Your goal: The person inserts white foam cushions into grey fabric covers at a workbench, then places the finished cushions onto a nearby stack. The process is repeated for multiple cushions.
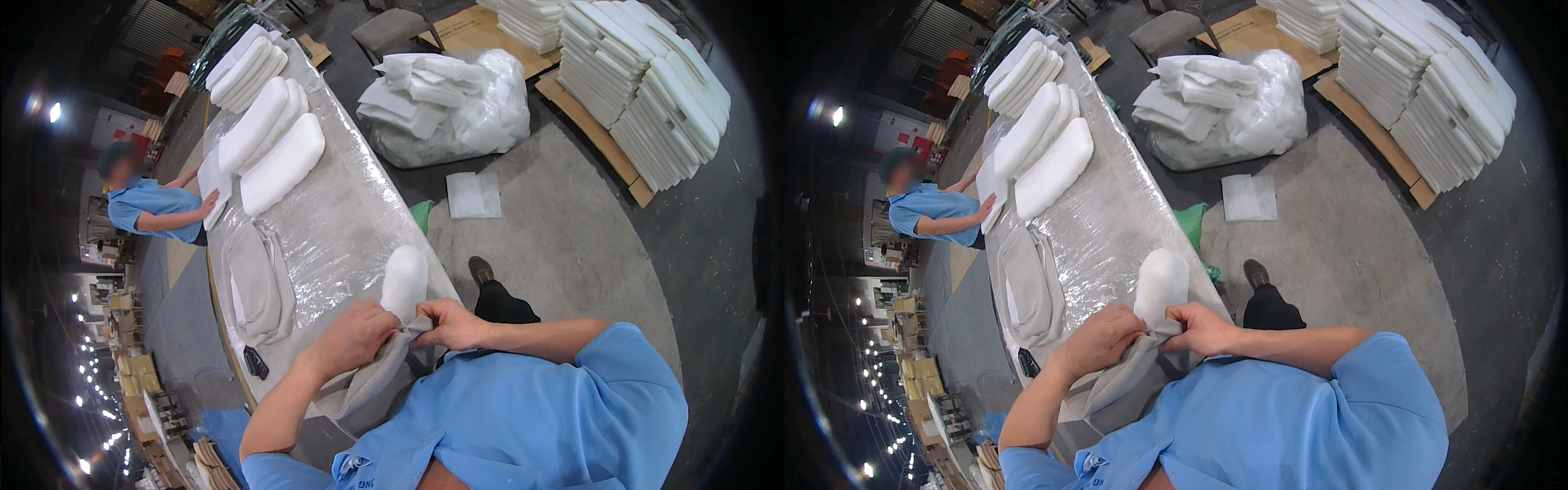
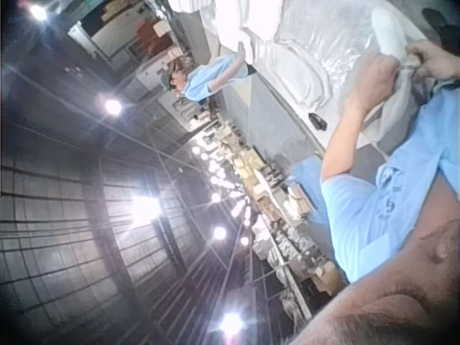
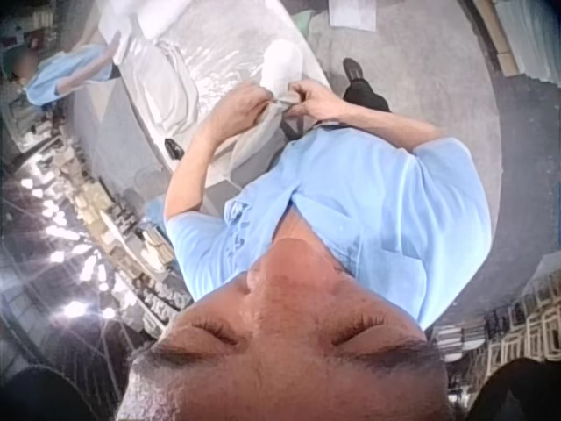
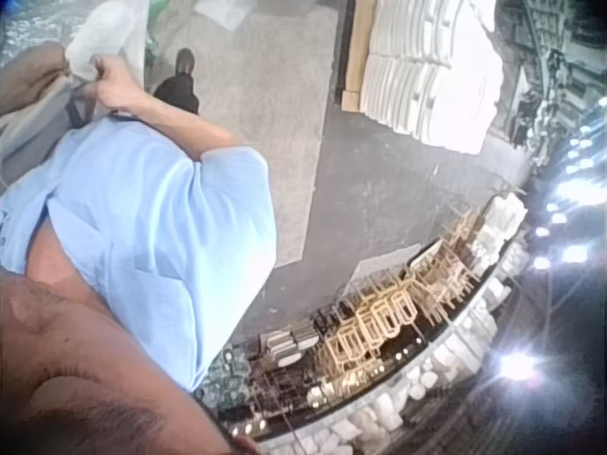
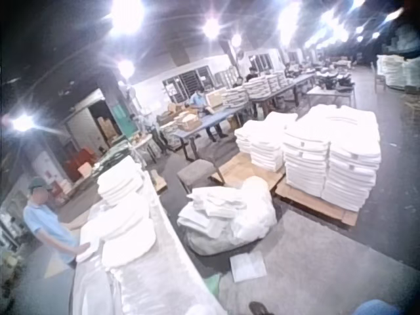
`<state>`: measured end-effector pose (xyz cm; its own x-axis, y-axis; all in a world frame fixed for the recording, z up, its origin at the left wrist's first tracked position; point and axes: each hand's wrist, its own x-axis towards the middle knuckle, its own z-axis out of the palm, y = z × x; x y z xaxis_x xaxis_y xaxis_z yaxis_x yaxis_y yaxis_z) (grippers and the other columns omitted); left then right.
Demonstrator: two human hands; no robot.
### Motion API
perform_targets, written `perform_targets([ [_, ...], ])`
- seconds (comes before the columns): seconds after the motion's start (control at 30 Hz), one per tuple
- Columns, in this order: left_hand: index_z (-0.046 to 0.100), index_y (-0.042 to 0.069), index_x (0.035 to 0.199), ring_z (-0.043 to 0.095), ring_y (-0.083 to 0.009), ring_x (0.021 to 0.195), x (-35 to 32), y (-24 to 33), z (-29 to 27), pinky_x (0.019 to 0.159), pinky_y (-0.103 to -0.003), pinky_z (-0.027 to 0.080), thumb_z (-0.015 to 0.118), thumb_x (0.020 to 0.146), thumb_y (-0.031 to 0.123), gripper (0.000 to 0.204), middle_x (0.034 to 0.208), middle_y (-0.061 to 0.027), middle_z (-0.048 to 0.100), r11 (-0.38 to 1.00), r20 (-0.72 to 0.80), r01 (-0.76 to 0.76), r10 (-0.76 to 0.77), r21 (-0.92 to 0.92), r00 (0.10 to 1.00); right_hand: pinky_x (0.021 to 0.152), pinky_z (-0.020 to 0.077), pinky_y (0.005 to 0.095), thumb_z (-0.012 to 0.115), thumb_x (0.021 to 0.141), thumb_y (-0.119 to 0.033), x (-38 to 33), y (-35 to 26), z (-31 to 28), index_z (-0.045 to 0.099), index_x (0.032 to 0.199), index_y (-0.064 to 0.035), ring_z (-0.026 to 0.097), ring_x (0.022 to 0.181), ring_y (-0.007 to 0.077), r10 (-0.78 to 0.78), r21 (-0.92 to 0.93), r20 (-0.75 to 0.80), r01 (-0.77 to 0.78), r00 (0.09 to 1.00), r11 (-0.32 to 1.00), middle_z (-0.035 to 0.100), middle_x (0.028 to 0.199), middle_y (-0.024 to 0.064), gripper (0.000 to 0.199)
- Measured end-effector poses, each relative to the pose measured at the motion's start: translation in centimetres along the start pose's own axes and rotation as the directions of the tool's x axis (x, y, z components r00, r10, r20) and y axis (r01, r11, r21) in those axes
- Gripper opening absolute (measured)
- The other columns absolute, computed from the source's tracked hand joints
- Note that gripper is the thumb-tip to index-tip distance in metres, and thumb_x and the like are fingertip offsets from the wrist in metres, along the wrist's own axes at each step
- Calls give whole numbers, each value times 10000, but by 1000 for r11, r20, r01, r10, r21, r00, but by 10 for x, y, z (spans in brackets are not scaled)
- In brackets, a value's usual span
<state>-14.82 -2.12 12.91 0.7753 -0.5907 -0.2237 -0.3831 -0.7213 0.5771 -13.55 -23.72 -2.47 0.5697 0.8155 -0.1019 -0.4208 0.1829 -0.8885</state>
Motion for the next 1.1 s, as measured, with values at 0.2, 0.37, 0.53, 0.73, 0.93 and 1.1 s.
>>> perform_targets([
  [0.2, 687, 40, 1050, 626, -167, 801, -11, -28, 22, 719, -328, 504, 659, 1020, 139, 107, 909, -39, 688, 829, 83, 279, -274, -484, 958, 817, 500, 269, 773, 828, 64, -2, -6, 11, 635, 944, -37, 593, 882, 76, -98, -33, -107, 95, 989, 995, 658, 897, -20, 206],
  [0.37, 690, 68, 915, 469, -18, 689, 12, -27, 4, 590, -247, 395, 635, 1074, 236, 238, 741, 96, 552, 592, 466, 658, -469, -465, 751, 683, 465, 286, 737, 821, 37, 5, -10, 9, 588, 884, -38, 536, 761, 83, -112, -267, -164, 65, 980, 962, 589, 776, 9, 178],
  [0.53, 715, 38, 927, 474, -47, 639, 10, -35, 4, 566, -276, 402, 631, 1070, 338, 343, 679, 47, 540, 686, 517, 561, -305, -464, 800, 619, 454, 304, 795, 850, -49, 11, -13, 9, 585, 880, -48, 532, 714, 88, -175, -295, -151, 124, 973, 947, 599, 777, 19, 212],
  [0.73, 667, -16, 927, 534, -186, 635, 9, -39, 14, 625, -365, 453, 687, 1019, 230, 263, 692, -131, 585, 878, 77, 283, -275, -385, 958, 734, 482, 278, 816, 936, -219, 15, -13, -3, 722, 1062, -58, 582, 825, 73, 177, 31, 58, -179, 982, 983, 666, 896, -59, 224],
  [0.93, 665, -4, 962, 580, -315, 686, 15, -39, 6, 680, -398, 485, 699, 1000, 261, 269, 801, -226, 632, 941, 52, 233, -227, -245, 973, 819, 461, 236, 715, 1035, -342, 18, 17, -15, 758, 1157, -60, 575, 921, 42, 216, 232, 82, -229, 973, 945, 698, 1010, -59, 310],
  [1.1, 669, 15, 933, 523, -154, 664, 13, -69, 13, 629, -331, 441, 676, 1037, 306, 309, 716, -87, 598, 832, 235, 398, -329, -385, 915, 762, 445, 244, 670, 1064, -352, 15, -3, 0, 768, 1111, -94, 520, 838, 33, 204, 219, -41, -190, 978, 957, 652, 929, -85, 279],
])
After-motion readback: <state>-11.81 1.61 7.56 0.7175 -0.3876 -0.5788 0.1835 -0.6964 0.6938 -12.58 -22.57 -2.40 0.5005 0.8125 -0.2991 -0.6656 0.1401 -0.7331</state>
